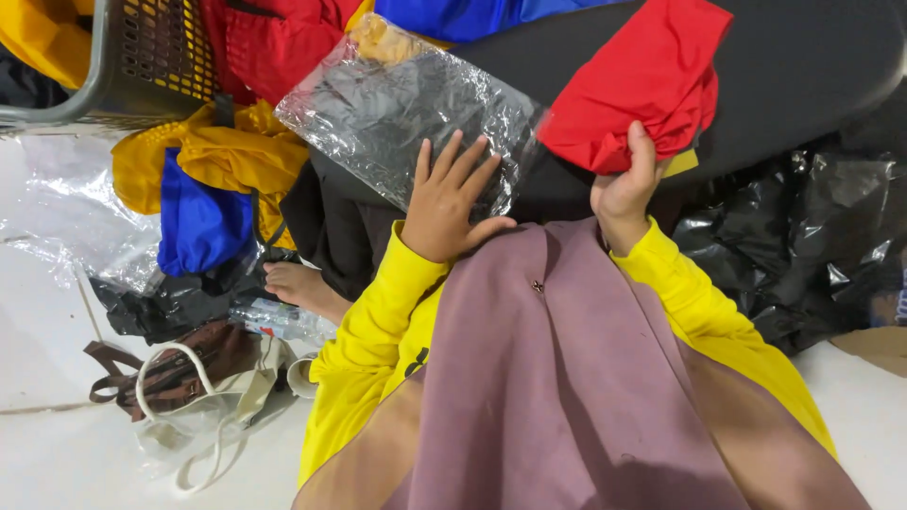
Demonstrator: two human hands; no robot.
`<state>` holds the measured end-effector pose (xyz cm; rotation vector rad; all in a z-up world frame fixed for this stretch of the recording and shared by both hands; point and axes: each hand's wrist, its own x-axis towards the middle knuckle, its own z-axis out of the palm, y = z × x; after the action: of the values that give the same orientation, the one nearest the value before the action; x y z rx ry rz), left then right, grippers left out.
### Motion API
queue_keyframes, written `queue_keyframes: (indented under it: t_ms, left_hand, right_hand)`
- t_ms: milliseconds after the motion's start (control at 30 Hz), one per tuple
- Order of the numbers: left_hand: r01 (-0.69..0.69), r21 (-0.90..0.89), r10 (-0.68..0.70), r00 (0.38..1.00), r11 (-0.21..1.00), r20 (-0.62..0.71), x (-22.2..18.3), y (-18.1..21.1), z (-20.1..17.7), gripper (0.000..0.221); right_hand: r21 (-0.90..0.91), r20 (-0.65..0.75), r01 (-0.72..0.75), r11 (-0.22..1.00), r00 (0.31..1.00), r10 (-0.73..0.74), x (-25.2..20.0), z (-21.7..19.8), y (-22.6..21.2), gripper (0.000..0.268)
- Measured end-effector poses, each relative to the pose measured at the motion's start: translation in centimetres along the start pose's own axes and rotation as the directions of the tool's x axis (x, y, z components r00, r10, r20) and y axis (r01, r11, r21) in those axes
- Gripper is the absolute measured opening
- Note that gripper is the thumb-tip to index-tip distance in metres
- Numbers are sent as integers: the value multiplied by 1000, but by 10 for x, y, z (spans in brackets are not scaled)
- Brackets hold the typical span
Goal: Folding a red fabric cover, placing it into a clear plastic bag, then into a black shipping bag, and trimming threads from another fabric item with scissors.
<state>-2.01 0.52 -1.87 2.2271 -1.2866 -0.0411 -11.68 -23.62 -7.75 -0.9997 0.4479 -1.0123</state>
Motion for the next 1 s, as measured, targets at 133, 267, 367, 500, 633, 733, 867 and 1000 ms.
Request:
queue_keyframes:
  t_ms: [133, 267, 367, 500, 633, 733, 867, 1000]
  left_hand:
    - [14, 87, -17, 999, 996, 37, -2, -12, 17, 63]
    - [26, 80, -22, 999, 996, -43, -5, -27, 31, 43]
    - [44, 36, -39, 992, 998, -118, -2, -32, 31, 31]
    - [156, -208, -214, 932, 966, -293, 14, -10, 6, 23]
    - [153, -429, -342, 846, 890, -408, 40, 12, -3, 24]
    - [100, -440, -317, 833, 893, -454, 54, 24, -1, 25]
    - [179, -291, -295, 855, 940, -426, 59, 33, 6, 26]
    - [188, -265, -286, 869, 946, -404, 58, 36, 8, 27]
  right_hand:
    - [-96, 16, 65, 993, 998, -63, -2, 6, -20, 36]
    - [-121, 14, 120, 985, 993, -119, 1, -8, -23, 37]
    - [-131, 55, 98, 986, 994, -92, 3, -12, -33, 39]
    - [-111, 200, -127, 986, 969, 148, -6, -3, -49, 46]
    - [-290, 312, -267, 919, 881, 355, -13, 4, -77, 58]
    - [-598, 517, -34, 801, 747, 418, -6, 50, -129, 48]
    - [-654, 566, 9, 757, 670, 481, -4, 57, -139, 35]
    - [-681, 535, 20, 732, 696, 479, 0, 45, -133, 32]
